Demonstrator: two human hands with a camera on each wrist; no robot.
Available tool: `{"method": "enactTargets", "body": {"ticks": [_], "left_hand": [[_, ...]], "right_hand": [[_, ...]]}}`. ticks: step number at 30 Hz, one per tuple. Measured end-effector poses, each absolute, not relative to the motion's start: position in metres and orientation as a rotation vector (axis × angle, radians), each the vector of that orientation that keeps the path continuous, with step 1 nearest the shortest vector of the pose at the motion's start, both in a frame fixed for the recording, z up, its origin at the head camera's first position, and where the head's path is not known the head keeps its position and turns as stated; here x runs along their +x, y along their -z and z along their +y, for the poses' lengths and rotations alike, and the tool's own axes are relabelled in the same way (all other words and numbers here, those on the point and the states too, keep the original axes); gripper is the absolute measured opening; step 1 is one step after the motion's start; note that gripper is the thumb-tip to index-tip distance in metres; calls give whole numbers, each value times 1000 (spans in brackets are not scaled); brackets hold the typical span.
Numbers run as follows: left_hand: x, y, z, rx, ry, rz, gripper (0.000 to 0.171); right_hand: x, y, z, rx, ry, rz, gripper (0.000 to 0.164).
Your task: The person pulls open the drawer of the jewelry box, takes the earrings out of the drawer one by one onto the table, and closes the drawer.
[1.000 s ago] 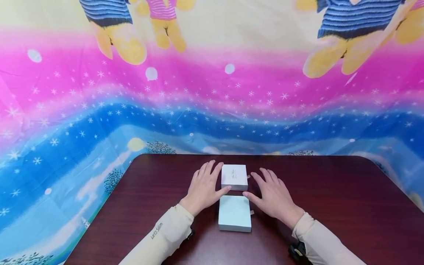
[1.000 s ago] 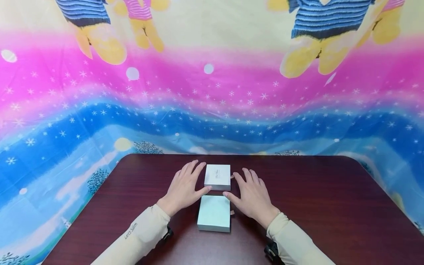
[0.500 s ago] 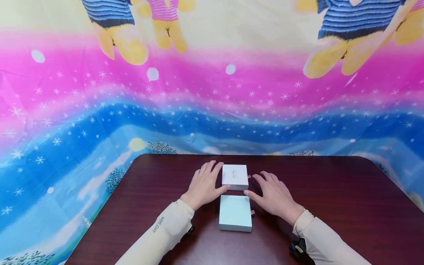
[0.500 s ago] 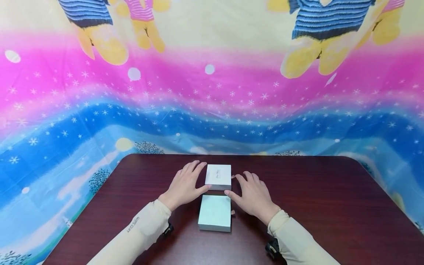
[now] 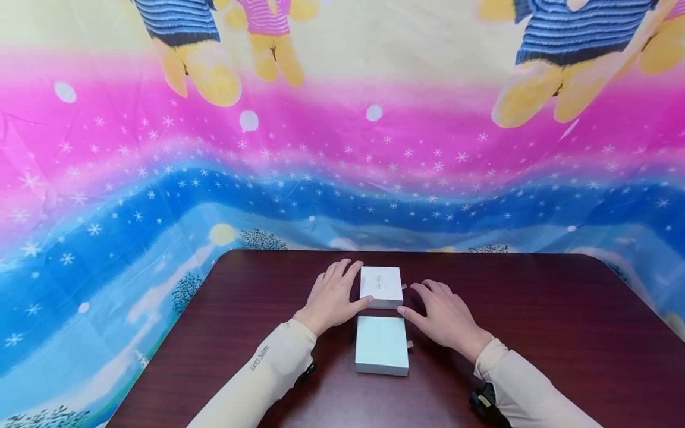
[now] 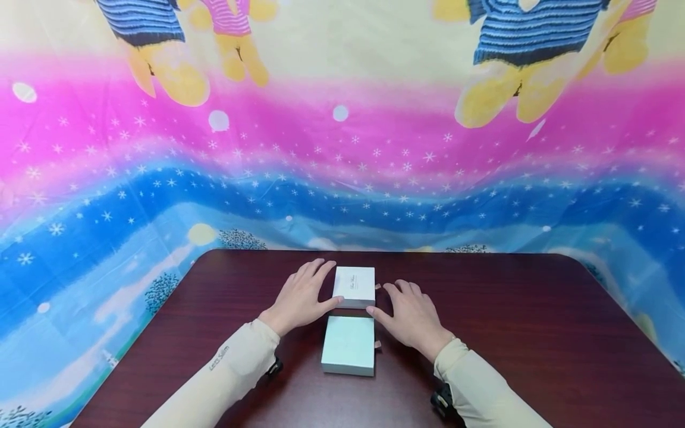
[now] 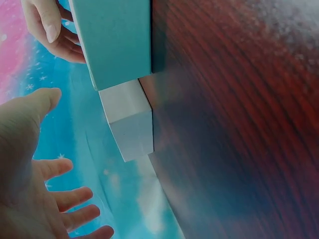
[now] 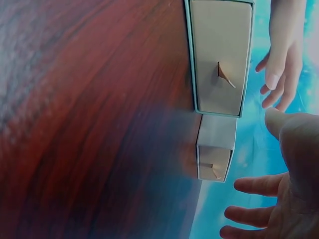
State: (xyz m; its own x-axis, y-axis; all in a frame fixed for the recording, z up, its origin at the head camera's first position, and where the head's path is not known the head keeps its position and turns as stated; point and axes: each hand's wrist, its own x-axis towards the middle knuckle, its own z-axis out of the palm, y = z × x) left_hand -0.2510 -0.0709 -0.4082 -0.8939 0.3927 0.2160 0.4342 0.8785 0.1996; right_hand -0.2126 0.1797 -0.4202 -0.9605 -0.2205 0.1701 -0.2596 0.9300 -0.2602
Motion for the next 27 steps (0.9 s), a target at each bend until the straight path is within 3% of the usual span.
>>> {"method": "enactTargets", "body": {"ticks": [27], "left_hand": [[-268, 411, -63, -662, 396, -2983, 88]], "right_hand": [[-225, 422, 184, 352, -485, -2963, 67]]}}
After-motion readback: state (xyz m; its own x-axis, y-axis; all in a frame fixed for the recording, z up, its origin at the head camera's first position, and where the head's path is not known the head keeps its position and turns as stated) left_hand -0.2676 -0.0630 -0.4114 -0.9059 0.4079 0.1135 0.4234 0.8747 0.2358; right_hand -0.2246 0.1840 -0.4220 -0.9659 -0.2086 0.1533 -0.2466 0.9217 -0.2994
